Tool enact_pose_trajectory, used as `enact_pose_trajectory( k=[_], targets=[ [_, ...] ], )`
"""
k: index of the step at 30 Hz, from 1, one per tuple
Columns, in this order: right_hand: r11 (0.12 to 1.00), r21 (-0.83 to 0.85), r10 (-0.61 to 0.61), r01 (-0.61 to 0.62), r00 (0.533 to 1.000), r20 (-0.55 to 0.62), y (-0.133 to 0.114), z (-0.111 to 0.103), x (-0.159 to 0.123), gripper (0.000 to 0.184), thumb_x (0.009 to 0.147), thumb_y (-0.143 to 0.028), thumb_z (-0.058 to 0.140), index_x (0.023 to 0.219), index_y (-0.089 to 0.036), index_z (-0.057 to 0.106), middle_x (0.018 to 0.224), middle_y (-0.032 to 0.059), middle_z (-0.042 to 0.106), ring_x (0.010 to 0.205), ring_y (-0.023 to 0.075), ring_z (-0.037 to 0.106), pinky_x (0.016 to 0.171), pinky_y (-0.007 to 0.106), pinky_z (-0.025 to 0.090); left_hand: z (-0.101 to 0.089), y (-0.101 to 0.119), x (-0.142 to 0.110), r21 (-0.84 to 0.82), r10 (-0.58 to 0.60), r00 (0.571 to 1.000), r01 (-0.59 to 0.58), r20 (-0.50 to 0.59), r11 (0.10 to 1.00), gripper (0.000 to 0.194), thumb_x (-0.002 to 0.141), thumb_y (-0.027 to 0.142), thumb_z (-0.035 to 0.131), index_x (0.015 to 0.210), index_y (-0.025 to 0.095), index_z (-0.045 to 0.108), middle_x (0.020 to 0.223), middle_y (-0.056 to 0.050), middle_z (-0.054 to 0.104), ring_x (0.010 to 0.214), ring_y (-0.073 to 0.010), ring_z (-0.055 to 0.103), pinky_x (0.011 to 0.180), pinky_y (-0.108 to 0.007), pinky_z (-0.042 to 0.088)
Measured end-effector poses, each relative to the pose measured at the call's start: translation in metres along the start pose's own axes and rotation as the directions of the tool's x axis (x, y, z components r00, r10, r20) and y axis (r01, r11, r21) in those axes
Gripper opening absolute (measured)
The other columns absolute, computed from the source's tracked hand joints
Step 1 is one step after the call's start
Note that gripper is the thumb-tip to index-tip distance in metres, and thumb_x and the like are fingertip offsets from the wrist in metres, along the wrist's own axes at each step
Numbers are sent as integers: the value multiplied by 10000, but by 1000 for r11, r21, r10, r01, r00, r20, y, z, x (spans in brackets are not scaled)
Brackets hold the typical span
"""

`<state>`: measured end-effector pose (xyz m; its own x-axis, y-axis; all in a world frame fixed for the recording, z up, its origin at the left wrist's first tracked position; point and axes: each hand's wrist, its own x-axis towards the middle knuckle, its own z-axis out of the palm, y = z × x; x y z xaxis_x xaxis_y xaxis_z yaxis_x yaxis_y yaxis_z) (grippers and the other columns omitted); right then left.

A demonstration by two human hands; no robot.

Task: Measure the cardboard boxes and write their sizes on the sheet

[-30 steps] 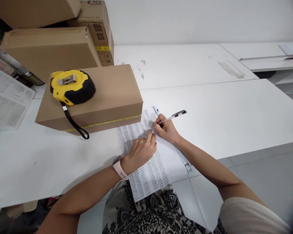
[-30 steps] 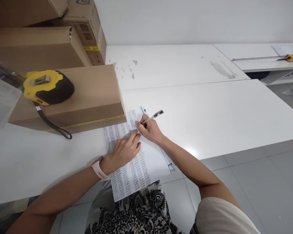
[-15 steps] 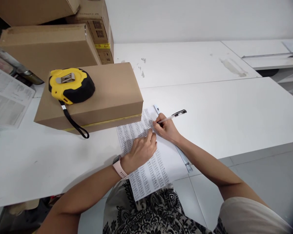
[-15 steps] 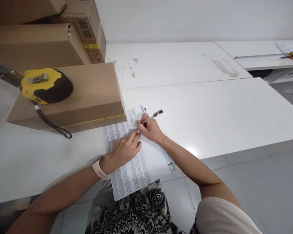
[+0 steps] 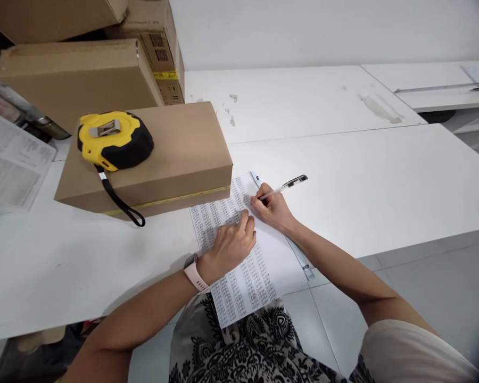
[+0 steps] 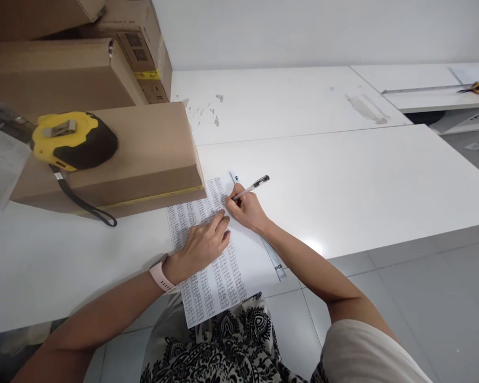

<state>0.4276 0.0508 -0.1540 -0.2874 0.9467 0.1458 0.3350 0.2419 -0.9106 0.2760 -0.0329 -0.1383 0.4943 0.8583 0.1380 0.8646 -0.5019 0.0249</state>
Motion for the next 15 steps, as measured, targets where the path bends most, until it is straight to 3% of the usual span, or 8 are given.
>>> enact_pose_trajectory(
  k=[15],
  targets=[
    [1000,-3,-1,1,1000,-3,0,1,0,205,849,-286,589,730,-226,432,547,-79,379,506,91,328,494,254,276,-1,-1,-1,-28,-5,1000,6,26,1000,422,993,242,362,1283,59,608,1331,-250,591,635,-187,664,472,-314,461]
  ],
)
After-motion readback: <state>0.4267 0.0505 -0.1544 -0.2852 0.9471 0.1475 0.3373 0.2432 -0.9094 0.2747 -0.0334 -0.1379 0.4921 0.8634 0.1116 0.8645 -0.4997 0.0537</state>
